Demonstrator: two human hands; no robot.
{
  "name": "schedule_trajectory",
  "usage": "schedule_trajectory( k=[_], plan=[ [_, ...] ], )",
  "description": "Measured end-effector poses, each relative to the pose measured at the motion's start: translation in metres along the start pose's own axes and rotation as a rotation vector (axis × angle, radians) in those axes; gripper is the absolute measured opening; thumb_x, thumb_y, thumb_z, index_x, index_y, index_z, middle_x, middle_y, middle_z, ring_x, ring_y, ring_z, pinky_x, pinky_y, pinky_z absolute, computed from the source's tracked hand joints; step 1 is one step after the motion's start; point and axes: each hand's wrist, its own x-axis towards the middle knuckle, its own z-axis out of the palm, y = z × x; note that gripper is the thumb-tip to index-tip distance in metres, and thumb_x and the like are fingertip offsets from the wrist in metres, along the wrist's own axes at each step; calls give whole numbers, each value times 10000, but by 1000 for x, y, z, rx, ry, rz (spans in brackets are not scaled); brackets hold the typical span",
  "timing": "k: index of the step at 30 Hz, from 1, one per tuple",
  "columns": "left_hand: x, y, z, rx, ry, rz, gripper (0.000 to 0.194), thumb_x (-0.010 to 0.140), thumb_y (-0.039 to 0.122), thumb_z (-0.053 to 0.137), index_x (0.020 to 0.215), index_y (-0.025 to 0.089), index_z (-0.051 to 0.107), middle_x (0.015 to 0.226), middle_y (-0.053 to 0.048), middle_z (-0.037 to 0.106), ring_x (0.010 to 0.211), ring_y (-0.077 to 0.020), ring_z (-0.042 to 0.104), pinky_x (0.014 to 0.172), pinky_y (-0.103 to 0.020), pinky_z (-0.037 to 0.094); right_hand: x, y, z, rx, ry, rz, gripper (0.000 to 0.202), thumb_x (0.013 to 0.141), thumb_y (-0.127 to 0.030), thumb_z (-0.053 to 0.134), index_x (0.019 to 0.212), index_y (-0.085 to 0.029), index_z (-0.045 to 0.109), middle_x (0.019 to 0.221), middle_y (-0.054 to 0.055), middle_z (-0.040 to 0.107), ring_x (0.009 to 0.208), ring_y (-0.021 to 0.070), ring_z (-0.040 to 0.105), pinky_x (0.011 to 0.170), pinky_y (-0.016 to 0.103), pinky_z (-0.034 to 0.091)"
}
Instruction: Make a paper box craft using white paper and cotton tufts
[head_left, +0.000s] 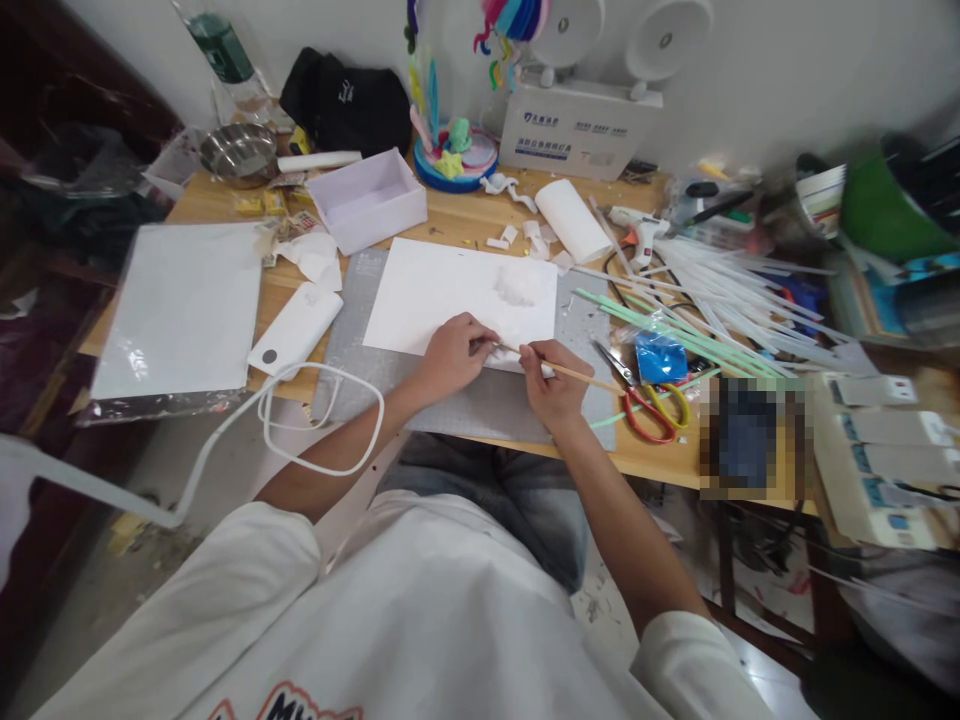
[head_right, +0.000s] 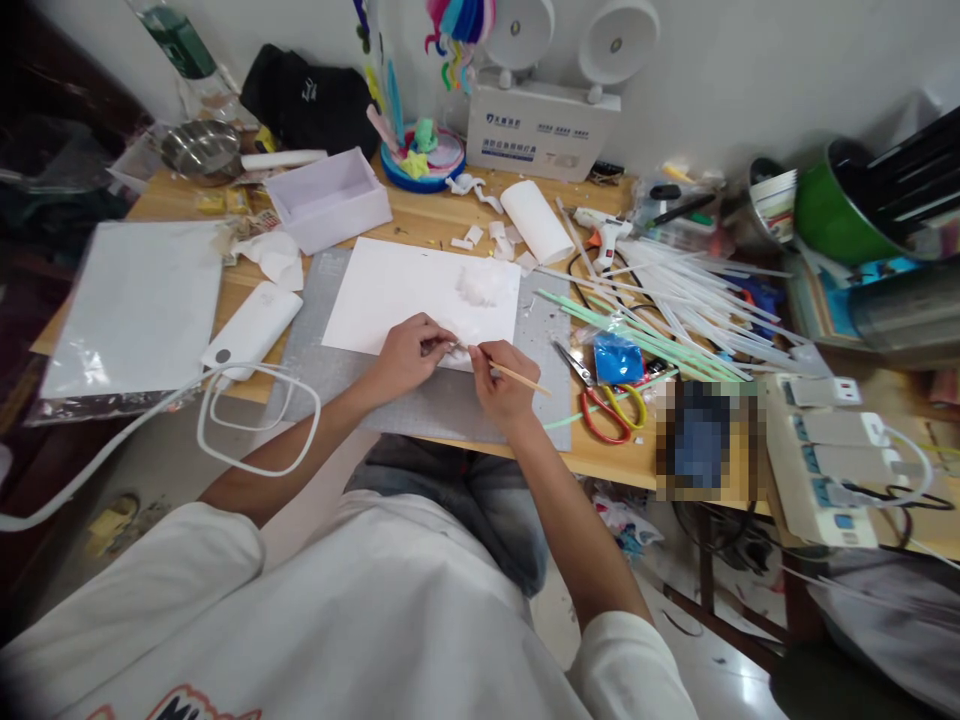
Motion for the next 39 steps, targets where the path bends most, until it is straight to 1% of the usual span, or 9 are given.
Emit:
schedule_trajectory(
  k=[7, 11, 15, 18, 21, 24, 29, 31, 39],
  plan=[
    [-2, -2, 0, -33, 34, 24, 215, 892, 150, 566, 990, 173, 756, 965, -70, 694, 849, -169, 649, 785, -305, 525, 4, -2, 0, 42, -28, 21, 390, 974, -488, 518, 717, -224, 648, 654, 37, 692, 602, 164, 616, 615, 301, 427],
    [-4, -1, -1, -20, 44, 32, 254, 840, 73, 527, 999, 190, 686, 942, -52, 683, 848, -166, 640, 822, -311, 527, 22, -6, -3, 44, -145, 32, 387, 972, -478, 521, 699, -222, 620, 618, 17, 659, 565, 148, 587, 590, 289, 391],
    [-4, -1, -2, -27, 54, 28, 261, 812, 52, 510, 982, 211, 630, 925, -40, 675, 836, -168, 637, 823, -319, 532, 47, -14, -1, -42, -265, 25, 326, 930, -423, 610, 677, -217, 623, 546, -4, 624, 511, 137, 530, 577, 288, 326],
    [-5, -1, -2, -9, 49, 38, 255, 773, 47, 541, 951, 212, 618, 902, -35, 657, 823, -170, 627, 793, -318, 525, 60, -18, 3, -88, -323, -2, 290, 907, -359, 638, 656, -215, 629, 503, -15, 577, 487, 131, 483, 579, 290, 305],
    [-6, 0, -2, -1, 39, 60, 227, 780, 73, 586, 963, 195, 641, 910, -42, 640, 819, -170, 616, 763, -312, 510, 64, -19, 4, -84, -357, -5, 285, 902, -346, 639, 651, -211, 634, 502, -17, 571, 479, 123, 472, 570, 287, 296],
    [-5, 0, -1, 15, 30, 40, 159, 825, 131, 633, 966, 187, 679, 914, -47, 639, 809, -172, 610, 756, -317, 497, 61, -18, -1, -28, -313, 37, 312, 910, -379, 631, 651, -207, 626, 510, -16, 589, 480, 116, 499, 558, 278, 312],
    [-3, 2, 1, 17, 16, 13, 85, 906, 230, 643, 927, 204, 722, 912, -44, 652, 828, -175, 631, 779, -319, 490, 44, -10, -14, 97, -57, 151, 427, 966, -495, 550, 653, -208, 598, 519, -21, 576, 480, 107, 504, 537, 269, 342],
    [-2, 3, 1, 20, 14, -6, 72, 907, 236, 662, 914, 205, 727, 915, -42, 657, 825, -173, 637, 773, -316, 485, 35, -4, -16, 159, -5, 189, 438, 968, -505, 551, 654, -205, 601, 521, -24, 572, 489, 108, 515, 536, 266, 358],
    [5, 3, 2, 13, 21, -53, 75, 896, 220, 699, 898, 176, 759, 911, -34, 678, 784, -141, 640, 733, -280, 464, 13, 4, -5, 474, -90, 290, 403, 907, -523, 651, 663, -203, 634, 551, -28, 620, 501, 101, 553, 523, 241, 417]
  ],
)
